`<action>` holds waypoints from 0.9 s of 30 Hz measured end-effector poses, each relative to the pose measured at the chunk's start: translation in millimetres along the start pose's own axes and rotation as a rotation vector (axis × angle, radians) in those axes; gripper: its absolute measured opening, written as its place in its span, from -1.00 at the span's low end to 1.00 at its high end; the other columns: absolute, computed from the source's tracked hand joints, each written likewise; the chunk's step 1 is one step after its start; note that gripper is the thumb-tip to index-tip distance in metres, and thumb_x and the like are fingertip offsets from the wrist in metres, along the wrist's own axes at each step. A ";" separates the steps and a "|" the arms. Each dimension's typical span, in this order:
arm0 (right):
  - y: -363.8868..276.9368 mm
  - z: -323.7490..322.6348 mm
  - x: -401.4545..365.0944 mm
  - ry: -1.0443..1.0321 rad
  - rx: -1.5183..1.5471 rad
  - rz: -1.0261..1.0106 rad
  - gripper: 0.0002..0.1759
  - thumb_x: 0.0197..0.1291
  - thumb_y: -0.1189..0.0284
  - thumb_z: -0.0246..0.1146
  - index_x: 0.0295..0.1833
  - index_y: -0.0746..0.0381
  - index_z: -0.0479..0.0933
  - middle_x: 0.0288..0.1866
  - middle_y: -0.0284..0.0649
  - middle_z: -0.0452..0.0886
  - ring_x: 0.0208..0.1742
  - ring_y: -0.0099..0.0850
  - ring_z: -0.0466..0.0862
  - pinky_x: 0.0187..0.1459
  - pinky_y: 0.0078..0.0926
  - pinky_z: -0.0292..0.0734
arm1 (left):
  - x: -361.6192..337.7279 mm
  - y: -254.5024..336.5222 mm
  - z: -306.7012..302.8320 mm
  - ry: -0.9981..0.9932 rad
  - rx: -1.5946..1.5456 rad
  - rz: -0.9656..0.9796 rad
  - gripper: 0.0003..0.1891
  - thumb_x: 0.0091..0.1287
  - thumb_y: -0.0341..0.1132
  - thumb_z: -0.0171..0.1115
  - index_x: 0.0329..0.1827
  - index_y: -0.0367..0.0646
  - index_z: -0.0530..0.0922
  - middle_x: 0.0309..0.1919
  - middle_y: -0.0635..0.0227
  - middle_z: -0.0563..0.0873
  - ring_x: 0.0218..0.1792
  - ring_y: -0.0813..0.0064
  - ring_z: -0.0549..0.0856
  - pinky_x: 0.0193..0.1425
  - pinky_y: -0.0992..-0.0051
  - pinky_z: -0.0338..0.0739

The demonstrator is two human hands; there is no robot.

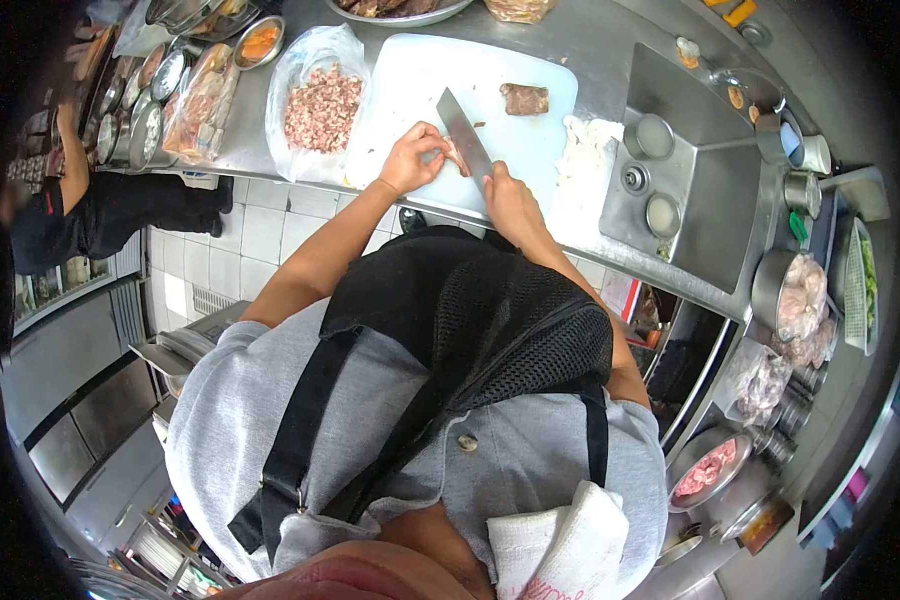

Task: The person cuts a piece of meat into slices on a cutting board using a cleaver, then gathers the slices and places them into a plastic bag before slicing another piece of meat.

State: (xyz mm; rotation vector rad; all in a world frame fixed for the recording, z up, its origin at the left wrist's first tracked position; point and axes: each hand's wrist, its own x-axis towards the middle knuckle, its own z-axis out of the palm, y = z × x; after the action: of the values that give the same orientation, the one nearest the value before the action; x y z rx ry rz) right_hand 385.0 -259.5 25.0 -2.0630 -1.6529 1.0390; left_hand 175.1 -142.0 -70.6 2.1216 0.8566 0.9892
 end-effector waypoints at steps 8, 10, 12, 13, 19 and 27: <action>1.0 21.0 -6.3 0.047 -0.117 -0.023 -0.71 0.62 0.32 0.05 0.18 0.34 0.39 -0.31 0.36 0.71 -0.19 0.38 0.74 -0.13 0.31 0.60 | 0.3 4.8 -1.3 -0.016 0.008 0.013 -0.86 0.13 -0.48 0.47 -0.26 -0.08 0.73 -0.15 0.30 0.65 -0.15 0.25 0.78 -0.07 0.31 0.71; 6.8 21.9 -13.1 0.031 -0.124 -0.020 -0.71 0.62 0.32 0.05 0.18 0.34 0.39 -0.30 0.36 0.71 -0.20 0.38 0.73 -0.13 0.32 0.59 | 2.3 6.4 -4.0 -0.031 0.072 0.052 -0.83 0.14 -0.51 0.47 -0.22 -0.12 0.73 -0.12 0.26 0.63 -0.12 0.23 0.75 -0.01 0.32 0.70; 14.8 21.7 -24.0 0.019 -0.121 -0.020 -0.71 0.62 0.33 0.05 0.18 0.35 0.38 -0.29 0.35 0.71 -0.21 0.38 0.72 -0.14 0.34 0.56 | -2.1 4.7 -1.6 -0.027 0.020 0.021 -0.83 0.13 -0.50 0.48 -0.22 -0.12 0.72 -0.11 0.25 0.63 -0.12 0.21 0.75 0.00 0.32 0.70; 18.4 22.1 -33.9 0.030 -0.108 -0.021 -0.71 0.62 0.33 0.05 0.19 0.35 0.38 -0.28 0.35 0.71 -0.21 0.38 0.71 -0.14 0.35 0.54 | -0.7 2.4 -2.1 -0.020 -0.025 -0.003 -0.83 0.12 -0.50 0.48 -0.23 -0.12 0.71 -0.11 0.25 0.63 -0.12 0.20 0.75 0.00 0.32 0.70; 30.8 20.7 -94.6 0.081 -0.198 0.160 -0.64 0.62 0.26 0.10 0.21 0.36 0.44 -0.36 0.28 0.70 -0.21 0.31 0.74 -0.19 0.27 0.53 | 7.3 3.7 -12.6 0.154 0.144 0.069 -0.82 0.18 -0.55 0.40 -0.19 -0.15 0.64 0.09 0.17 0.76 -0.03 0.28 0.78 0.08 0.35 0.69; 45.9 16.9 -93.2 0.045 -0.113 0.195 -0.60 0.63 0.21 0.09 0.25 0.34 0.49 -0.18 0.36 0.71 -0.05 0.31 0.73 -0.05 0.20 0.57 | 114.4 -16.3 -44.6 0.384 -0.179 -0.246 -0.59 0.39 -0.13 0.53 0.13 -0.21 0.68 -0.11 0.15 0.86 -0.05 0.34 0.83 0.09 0.34 0.69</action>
State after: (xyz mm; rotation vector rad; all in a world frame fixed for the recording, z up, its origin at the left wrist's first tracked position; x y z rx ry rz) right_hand 399.1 -363.5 16.6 -2.3417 -1.5456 0.9697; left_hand 191.8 -32.9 -14.4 1.6544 1.1355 1.3071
